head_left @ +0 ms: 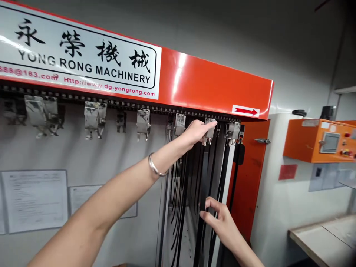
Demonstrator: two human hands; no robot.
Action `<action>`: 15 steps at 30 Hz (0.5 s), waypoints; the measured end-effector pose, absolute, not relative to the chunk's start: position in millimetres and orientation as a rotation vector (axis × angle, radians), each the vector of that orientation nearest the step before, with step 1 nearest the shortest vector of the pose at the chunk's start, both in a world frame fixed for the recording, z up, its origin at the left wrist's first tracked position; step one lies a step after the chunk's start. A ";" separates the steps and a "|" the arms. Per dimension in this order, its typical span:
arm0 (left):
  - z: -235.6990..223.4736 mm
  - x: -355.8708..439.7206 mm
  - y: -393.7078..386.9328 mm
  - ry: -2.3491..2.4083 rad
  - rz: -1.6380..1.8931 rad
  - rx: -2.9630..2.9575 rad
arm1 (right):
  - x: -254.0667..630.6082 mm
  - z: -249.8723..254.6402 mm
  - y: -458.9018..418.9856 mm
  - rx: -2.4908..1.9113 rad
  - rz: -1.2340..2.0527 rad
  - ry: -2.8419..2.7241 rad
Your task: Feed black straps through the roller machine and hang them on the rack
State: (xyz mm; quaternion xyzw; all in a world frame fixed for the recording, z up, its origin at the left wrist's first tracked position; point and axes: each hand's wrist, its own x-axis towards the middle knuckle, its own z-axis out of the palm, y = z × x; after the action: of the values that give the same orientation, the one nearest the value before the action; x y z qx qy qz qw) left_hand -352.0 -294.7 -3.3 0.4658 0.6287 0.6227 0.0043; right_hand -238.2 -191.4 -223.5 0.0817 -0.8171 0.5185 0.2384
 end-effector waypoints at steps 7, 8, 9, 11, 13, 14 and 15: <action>9.9 -360.7 -285.2 1.969 1.938 1.400 | -258.9 -210.7 -173.6 0.388 1.506 -2.239; 10.2 -361.0 -285.7 1.973 1.930 1.392 | -263.1 -209.1 -170.8 0.402 1.503 -2.246; 10.5 -361.2 -286.3 1.977 1.924 1.385 | -267.2 -207.4 -168.1 0.411 1.496 -2.253; 10.9 -360.9 -287.1 1.985 1.909 1.387 | -274.8 -203.4 -163.2 0.430 1.480 -2.257; 11.0 -359.9 -287.7 2.008 1.893 1.394 | -281.2 -199.0 -159.1 0.456 1.469 -2.254; 10.9 -359.2 -287.9 2.032 1.883 1.394 | -284.0 -197.0 -157.3 0.467 1.466 -2.252; 10.7 -358.5 -288.1 2.059 1.873 1.389 | -286.6 -195.2 -155.6 0.473 1.464 -2.253</action>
State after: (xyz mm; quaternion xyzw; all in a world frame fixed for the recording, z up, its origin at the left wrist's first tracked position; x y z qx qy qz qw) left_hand -358.5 -288.1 10.7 0.4465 0.6617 0.6021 0.0153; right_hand -286.6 -155.6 -195.2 0.1698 -0.8082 0.5252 0.2054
